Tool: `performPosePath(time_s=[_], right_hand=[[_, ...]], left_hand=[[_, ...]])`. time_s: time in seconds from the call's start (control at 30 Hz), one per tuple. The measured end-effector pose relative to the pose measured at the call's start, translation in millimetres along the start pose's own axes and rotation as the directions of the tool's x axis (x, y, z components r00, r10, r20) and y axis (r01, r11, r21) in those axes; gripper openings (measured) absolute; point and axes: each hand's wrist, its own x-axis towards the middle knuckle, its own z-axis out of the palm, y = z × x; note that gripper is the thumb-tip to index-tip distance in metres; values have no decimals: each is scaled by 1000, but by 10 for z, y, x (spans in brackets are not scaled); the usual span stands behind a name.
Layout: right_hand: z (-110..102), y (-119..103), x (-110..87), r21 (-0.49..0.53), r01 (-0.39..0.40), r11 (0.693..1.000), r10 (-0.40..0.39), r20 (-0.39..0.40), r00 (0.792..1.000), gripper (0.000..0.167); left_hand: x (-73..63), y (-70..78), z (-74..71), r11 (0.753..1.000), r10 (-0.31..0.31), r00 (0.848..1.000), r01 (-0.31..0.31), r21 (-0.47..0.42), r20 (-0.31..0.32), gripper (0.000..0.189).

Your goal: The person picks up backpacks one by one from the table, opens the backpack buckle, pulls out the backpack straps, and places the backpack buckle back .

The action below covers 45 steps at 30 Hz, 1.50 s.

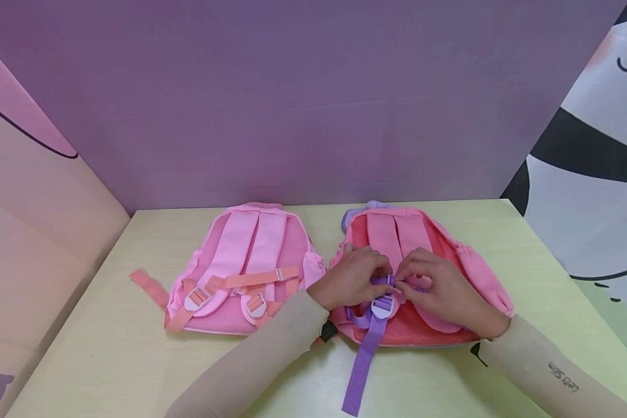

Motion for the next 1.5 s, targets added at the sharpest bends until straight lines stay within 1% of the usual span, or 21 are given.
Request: performPosePath(time_s=[0.13, 0.23, 0.37, 0.63, 0.8, 0.97, 1.2, 1.5], right_hand=[[-8, 9, -6, 29, -11, 1000, 10, 9, 1000, 26], [-14, 12, -5, 54, -37, 998, 35, 28, 999, 27], [-9, 27, 2, 46, -56, 997, 54, 54, 997, 27], [12, 35, 15, -1, -43, 999, 43, 60, 997, 28], [9, 28, 13, 0, -25, 1000, 25, 49, 998, 28], [-3, 11, 7, 9, -40, 999, 40, 42, 998, 29], [-9, 10, 10, 53, -34, 998, 33, 35, 999, 30], [1, 17, 18, 28, -33, 999, 32, 49, 998, 30]], left_hand=[[4, 2, 4, 1000, 7, 1000, -7, 10, -5, 20], [11, 11, 3, 1000, 4, 1000, -4, 17, 6, 20], [17, 24, 2, 1000, -10, 1000, 10, 14, 22, 20], [8, 20, 13, 1000, -8, 1000, 8, 22, 18, 19], [3, 7, 17, 1000, 2, 1000, -2, 19, 5, 19], [-2, -8, 15, 1000, 2, 1000, -2, 15, -7, 20], [-13, -8, -1, 1000, -7, 1000, 7, 4, 0, 22], [2, -3, -7, 1000, -7, 1000, 6, 28, 16, 21]])
